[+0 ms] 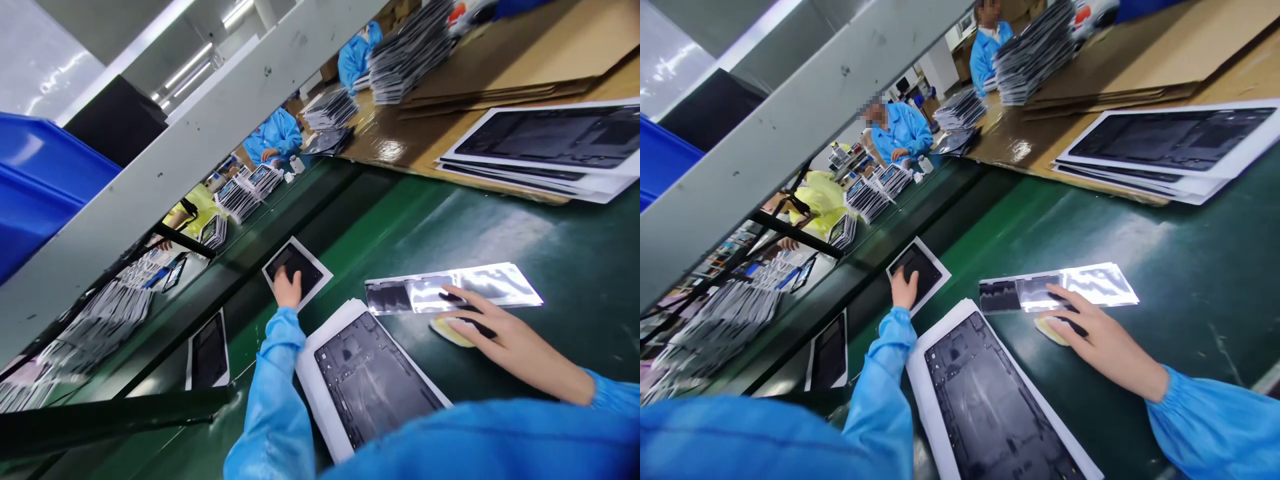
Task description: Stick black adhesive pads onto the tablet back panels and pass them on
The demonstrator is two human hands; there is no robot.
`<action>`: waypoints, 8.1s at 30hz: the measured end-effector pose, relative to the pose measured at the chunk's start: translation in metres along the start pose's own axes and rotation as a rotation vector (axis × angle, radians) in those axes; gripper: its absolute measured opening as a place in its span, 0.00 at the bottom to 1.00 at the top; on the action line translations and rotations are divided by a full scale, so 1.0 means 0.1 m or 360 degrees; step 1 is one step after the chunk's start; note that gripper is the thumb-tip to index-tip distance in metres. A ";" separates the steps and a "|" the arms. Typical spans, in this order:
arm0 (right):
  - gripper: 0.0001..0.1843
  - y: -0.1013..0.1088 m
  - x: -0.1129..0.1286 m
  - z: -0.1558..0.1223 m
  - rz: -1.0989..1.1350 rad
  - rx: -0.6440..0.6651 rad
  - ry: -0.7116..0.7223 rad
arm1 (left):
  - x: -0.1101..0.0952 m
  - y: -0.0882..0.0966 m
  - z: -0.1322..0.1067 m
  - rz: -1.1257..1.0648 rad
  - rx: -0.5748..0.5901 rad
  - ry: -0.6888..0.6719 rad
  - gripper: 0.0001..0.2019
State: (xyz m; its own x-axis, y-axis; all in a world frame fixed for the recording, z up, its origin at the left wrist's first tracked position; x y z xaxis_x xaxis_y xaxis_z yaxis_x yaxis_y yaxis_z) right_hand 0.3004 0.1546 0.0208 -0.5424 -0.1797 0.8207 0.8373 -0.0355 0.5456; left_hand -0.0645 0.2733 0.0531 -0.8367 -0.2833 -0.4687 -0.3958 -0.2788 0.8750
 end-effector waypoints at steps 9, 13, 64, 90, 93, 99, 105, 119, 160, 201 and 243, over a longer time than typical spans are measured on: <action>0.24 -0.43 -0.01 0.13 -0.0156 0.0443 0.0051 | -1.37 -0.90 -1.51 0.0748 0.0891 -0.1357 0.25; 0.25 -0.45 -0.04 0.11 -0.0202 0.0526 -0.0014 | -1.36 -0.97 -1.52 0.0931 0.0983 -0.1354 0.25; 0.13 -0.71 0.78 0.15 0.0920 0.0517 -0.0313 | -0.83 0.29 -1.88 0.0569 0.0237 -0.1247 0.31; 0.15 -0.92 0.37 0.11 0.1669 0.0085 -0.1047 | 0.33 0.00 -1.64 -0.0674 0.0597 0.0085 0.14; 0.17 -0.94 0.41 0.14 0.1406 0.0096 -0.0901 | 0.39 -0.05 -1.65 -0.0692 0.0591 0.0121 0.15; 0.17 -0.96 0.61 0.19 0.0725 0.0166 -0.0429 | 0.39 -0.07 -1.60 -0.0682 0.0614 0.0093 0.15; 0.16 -1.03 0.69 0.18 0.0511 0.0283 -0.0314 | 0.40 -0.10 -1.59 -0.0678 0.0659 0.0080 0.14; 0.16 -1.06 0.75 0.18 0.0417 0.0366 -0.0231 | 0.38 -0.10 -1.57 -0.0677 0.0638 0.0027 0.12; 0.16 -1.08 0.86 0.16 0.0100 0.0335 0.0022 | 0.25 -0.03 -1.63 -0.0302 0.0457 -0.0220 0.09; 0.15 -1.06 0.89 0.16 0.0068 0.0317 0.0051 | -0.01 0.06 -2.18 0.0917 0.0219 -0.1265 0.19; 0.13 -0.98 0.13 0.15 0.1421 -0.0016 -0.0944 | -0.52 -0.15 -1.76 0.0668 0.0087 -0.1073 0.07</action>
State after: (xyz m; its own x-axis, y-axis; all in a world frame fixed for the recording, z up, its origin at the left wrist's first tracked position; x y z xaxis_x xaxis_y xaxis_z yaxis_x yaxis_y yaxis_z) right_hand 0.2104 0.1707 -0.0194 0.3220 0.3619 0.8749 0.9467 -0.1360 -0.2921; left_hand 0.0518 0.1306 0.0426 -0.9620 0.2664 0.0605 0.0000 -0.2213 0.9752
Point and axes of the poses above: each hand's wrist, its own z-axis towards the middle knuckle, its own y-axis out of the back of the hand, x = y × z, the point moved 9 cm from there along z, towards the middle knuckle, and after that the axes turned 6 degrees about z, right-handed, at the moved point
